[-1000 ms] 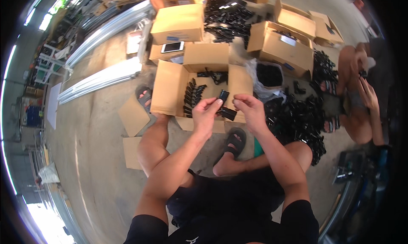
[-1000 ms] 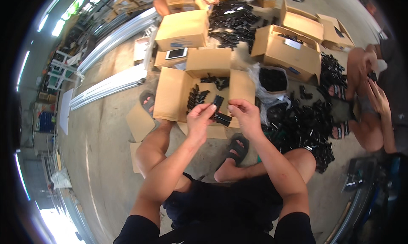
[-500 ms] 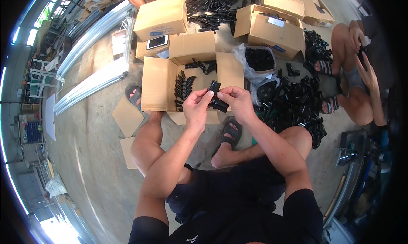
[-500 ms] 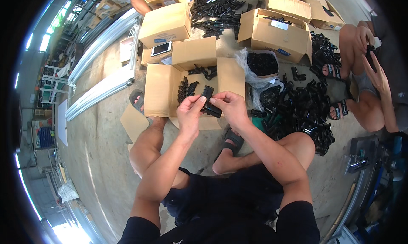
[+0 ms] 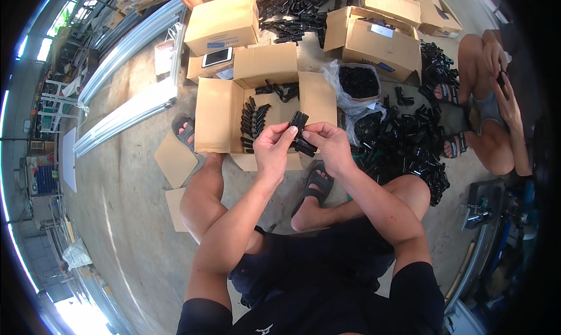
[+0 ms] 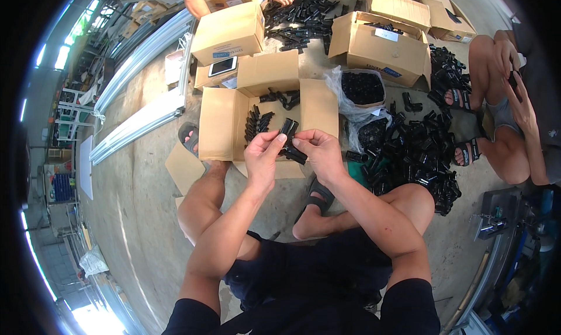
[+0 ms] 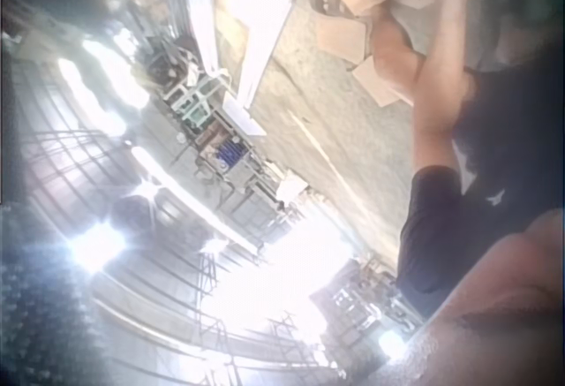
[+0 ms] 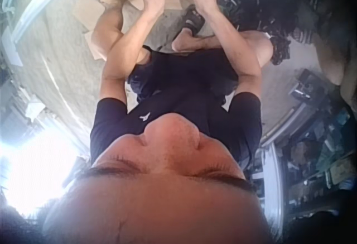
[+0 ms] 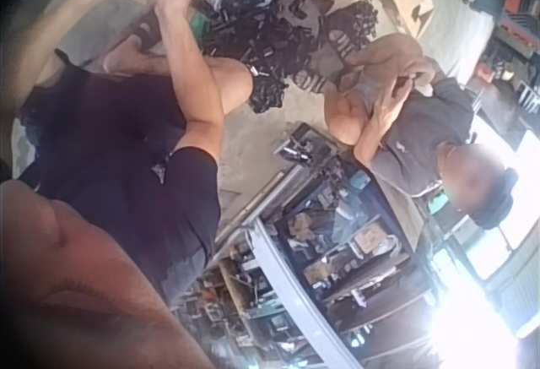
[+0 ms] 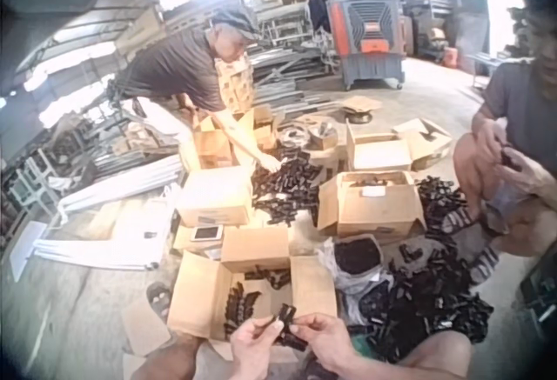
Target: The person sits on the floor surrounded by cardboard boxes and repeatedly picks up small black plastic components. They manipulate the parts by hand, snapping pieces together and separating them, then place the items back into the boxes or onto the floor.
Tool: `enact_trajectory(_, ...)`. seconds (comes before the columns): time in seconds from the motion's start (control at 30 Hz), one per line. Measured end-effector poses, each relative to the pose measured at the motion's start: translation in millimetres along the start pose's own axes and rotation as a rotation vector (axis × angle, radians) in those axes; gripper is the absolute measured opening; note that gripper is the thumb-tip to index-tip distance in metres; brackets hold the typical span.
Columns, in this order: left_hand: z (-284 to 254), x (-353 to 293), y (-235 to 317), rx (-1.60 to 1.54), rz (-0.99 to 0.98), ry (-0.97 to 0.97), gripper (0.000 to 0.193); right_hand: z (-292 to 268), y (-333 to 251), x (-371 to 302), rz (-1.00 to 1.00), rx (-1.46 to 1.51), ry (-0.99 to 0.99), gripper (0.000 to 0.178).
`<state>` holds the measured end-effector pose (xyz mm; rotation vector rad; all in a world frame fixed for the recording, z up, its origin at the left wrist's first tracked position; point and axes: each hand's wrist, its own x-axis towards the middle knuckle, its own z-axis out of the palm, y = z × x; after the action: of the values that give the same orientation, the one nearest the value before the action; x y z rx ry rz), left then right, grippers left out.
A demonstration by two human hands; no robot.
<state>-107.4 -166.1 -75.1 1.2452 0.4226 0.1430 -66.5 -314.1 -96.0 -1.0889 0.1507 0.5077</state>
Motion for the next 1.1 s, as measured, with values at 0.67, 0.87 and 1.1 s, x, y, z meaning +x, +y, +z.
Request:
enact_trajectory(0.67,2,-1,-4,0.077,0.073,-0.029,0.019,4,6,-11,-0.021,0.027,0.095,0.010)
enact_trajectory(0.87,2,-3,-4,0.128,0.053,-0.031,0.019,3,11,-15,-0.020,0.020,0.064,0.010)
enact_trajectory(1.1,7,-4,1,0.133,0.058,-0.033,0.019,-2,10,-13,-0.020,-0.040,0.043,0.011)
